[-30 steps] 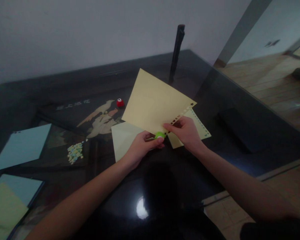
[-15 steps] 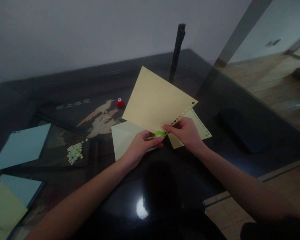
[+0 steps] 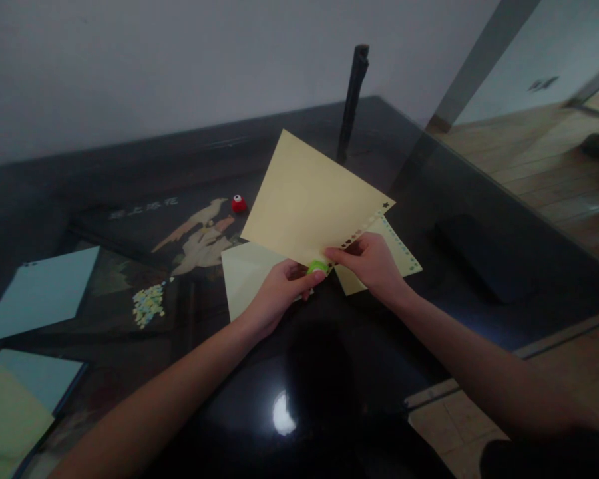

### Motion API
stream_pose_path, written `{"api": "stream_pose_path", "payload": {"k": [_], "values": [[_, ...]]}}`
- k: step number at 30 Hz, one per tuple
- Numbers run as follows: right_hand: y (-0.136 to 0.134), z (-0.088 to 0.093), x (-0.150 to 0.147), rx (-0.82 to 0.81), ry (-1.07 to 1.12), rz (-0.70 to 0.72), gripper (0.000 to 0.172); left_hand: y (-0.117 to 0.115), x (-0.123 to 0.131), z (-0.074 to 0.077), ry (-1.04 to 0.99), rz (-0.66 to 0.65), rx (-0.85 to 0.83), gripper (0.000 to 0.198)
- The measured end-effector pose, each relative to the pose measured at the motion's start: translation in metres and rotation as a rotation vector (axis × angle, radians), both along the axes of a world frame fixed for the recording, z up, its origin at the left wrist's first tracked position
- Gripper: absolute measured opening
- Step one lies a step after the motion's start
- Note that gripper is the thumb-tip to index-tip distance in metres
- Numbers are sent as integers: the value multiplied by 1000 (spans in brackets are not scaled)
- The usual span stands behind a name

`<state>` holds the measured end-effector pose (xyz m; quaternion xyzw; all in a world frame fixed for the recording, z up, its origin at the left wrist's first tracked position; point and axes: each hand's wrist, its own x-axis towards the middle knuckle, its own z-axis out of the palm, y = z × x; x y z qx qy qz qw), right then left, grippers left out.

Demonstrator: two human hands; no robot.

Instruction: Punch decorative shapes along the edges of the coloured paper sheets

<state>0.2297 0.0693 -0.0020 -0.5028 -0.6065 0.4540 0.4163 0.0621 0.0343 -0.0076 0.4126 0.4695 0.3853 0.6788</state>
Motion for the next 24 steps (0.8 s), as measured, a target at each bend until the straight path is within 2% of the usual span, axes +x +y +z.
{"api": "stream_pose_path", "payload": {"k": [24], "values": [[-2, 2, 0, 16, -67, 5, 17, -1, 3, 2, -18, 35, -17, 36]]}}
